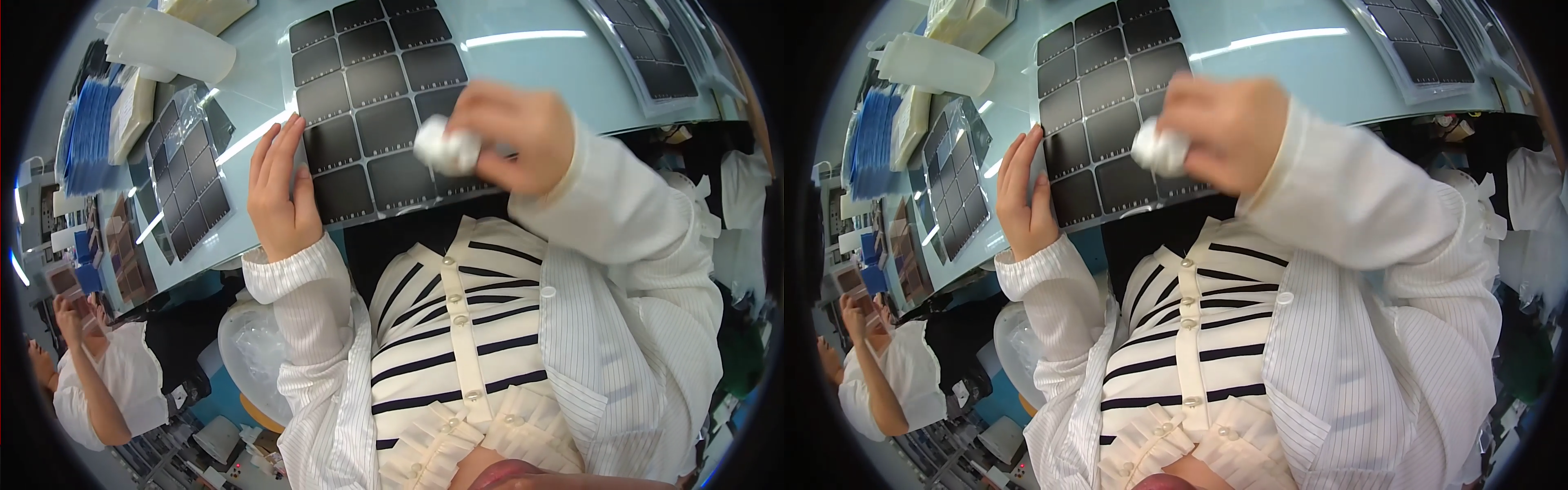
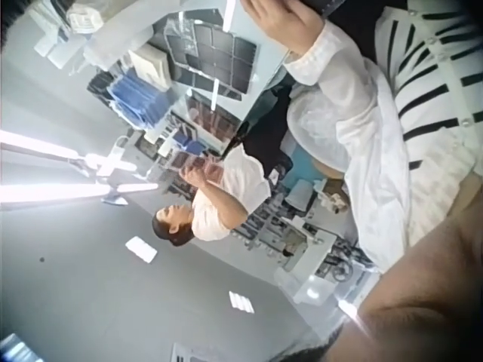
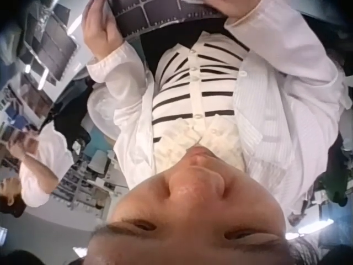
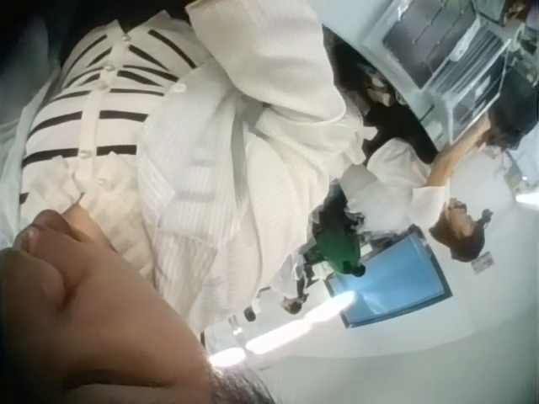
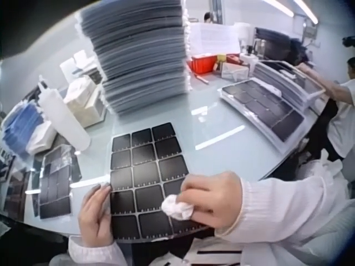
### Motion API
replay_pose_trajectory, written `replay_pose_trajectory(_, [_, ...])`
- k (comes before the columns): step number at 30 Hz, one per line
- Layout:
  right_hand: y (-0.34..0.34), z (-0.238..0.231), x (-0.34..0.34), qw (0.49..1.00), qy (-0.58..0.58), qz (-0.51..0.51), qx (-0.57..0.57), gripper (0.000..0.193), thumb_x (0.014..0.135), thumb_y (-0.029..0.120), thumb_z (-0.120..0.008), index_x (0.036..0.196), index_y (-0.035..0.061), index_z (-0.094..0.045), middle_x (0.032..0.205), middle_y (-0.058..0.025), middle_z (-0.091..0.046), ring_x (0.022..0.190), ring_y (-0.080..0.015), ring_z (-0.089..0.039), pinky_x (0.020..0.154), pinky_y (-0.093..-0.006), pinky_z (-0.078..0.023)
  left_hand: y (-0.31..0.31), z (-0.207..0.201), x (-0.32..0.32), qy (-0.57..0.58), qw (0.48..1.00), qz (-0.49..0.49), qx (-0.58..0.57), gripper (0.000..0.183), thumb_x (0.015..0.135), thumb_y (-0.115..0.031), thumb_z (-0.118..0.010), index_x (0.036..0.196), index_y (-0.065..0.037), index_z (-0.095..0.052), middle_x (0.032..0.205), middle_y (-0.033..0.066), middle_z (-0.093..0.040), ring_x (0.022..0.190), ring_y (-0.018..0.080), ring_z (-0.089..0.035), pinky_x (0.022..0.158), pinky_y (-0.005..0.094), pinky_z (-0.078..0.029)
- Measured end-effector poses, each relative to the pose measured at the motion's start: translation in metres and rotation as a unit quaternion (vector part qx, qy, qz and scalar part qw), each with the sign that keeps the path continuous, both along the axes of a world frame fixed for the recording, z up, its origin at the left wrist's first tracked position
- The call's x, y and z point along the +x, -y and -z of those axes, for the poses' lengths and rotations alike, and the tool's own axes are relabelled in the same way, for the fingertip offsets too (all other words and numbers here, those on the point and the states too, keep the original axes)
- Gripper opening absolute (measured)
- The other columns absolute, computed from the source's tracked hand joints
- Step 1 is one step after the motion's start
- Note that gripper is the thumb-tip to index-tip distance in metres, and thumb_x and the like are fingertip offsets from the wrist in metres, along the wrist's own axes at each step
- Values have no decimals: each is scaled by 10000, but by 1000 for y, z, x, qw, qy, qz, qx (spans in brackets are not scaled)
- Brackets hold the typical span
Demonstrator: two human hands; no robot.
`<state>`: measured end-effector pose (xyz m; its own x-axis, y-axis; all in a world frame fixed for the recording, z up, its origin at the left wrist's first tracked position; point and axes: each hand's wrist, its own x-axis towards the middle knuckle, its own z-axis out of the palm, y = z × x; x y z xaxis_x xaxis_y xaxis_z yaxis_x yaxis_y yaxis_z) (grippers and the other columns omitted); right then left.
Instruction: The person is inspecting, cleaning, and organizing sheets of small electronic display panels using a swab and cleaning liquid at a factory workbench.
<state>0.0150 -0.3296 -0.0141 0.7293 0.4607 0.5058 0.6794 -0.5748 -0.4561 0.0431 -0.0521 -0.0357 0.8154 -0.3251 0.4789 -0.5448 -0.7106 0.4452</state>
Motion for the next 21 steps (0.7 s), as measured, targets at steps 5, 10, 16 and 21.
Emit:
replay_pose_trajectory(5, [17, 8, 13, 989, -50, 136, 18, 224, 664, 25, -669, 883, 38, -624, 826, -72, -574, 619, -206, -586, 552, -262, -471, -1, 3, 2, -2, 1000, -5, -5, 476, 732, 31, -464, 1186, -60, -573, 1192, 87, -590, 1186, 311, -485, 981, 389, -395])
replay_pose_trajectory(10, [-16, 2, -13, 998, -64, -13, -14, 209, 673, 34, -665, 877, 45, -620, 829, -62, -575, 668, -205, -595, 554, -259, -470, -5, 7, 0, 2, 1000, -7, 1, 467, 756, 26, -454, 1201, -65, -563, 1200, 80, -587, 1194, 306, -480, 982, 385, -395])
replay_pose_trajectory(16, [12, 1, 11, 993, -43, 102, 37, 220, 686, 28, -666, 900, 31, -616, 812, -53, -564, 581, -130, -522, 504, -234, -400, -5, 5, 0, 11, 1000, -10, 14, 456, 766, 22, -451, 1202, -60, -559, 1201, 81, -586, 1184, 306, -490, 973, 382, -402])
replay_pose_trajectory(21, [-12, -2, -12, 989, -132, -60, 6, 231, 671, 11, -666, 895, 31, -618, 823, -65, -557, 567, -128, -512, 498, -228, -404, -7, 7, 0, 22, 1000, -14, 13, 457, 759, 28, -449, 1194, -55, -561, 1195, 84, -589, 1179, 307, -493, 966, 382, -408])
